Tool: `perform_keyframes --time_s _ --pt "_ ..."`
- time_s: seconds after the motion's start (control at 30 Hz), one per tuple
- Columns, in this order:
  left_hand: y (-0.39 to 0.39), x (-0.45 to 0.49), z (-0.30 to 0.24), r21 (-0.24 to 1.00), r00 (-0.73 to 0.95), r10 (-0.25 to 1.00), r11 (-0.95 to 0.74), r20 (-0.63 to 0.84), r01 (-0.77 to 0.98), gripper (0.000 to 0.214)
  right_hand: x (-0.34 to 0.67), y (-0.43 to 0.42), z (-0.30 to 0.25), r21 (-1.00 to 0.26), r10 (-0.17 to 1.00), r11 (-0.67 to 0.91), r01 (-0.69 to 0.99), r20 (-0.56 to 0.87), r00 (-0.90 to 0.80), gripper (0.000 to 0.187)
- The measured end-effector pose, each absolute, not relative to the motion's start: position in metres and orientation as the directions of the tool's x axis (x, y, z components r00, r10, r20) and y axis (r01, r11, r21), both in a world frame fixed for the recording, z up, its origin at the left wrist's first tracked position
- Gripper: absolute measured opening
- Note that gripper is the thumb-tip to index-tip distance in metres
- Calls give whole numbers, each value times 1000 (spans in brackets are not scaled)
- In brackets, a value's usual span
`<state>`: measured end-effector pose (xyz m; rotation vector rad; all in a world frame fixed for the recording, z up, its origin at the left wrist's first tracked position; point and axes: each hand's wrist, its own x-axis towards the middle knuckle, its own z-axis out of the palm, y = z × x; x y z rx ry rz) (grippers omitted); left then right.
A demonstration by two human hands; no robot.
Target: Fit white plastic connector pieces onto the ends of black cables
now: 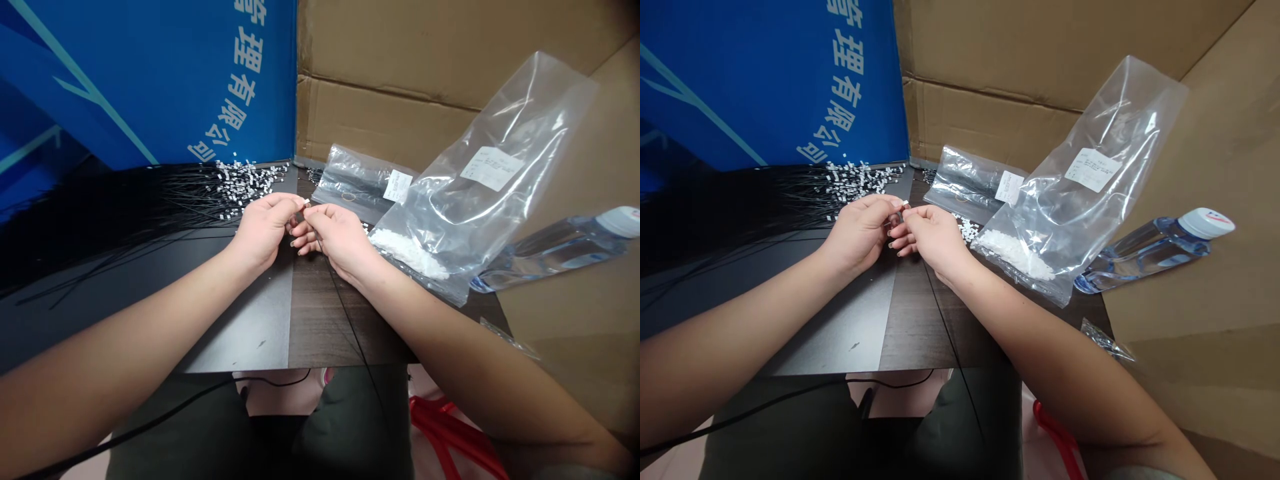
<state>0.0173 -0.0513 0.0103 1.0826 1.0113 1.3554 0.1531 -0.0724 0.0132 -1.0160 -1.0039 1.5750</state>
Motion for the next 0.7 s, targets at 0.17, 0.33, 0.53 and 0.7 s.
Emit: perform_keyframes --time_s 0.17,0.33,0.53,0.7 --pt "-50 16 9 977 -14 997 -82 81 -199 10 154 -72 15 -937 975 -187 -295 -141 -170 21" --pt "-51 17 10 971 18 998 -61 66 -230 11 155 -72 18 -932 971 -206 -298 -156 -182 23" --pt "-51 18 12 959 48 998 -19 34 -284 11 156 -73 20 -945 976 -177 -275 -134 -170 21" --pt "-52 19 13 948 81 997 11 15 -317 12 155 -73 20 -953 980 -154 -260 -113 -163 21"
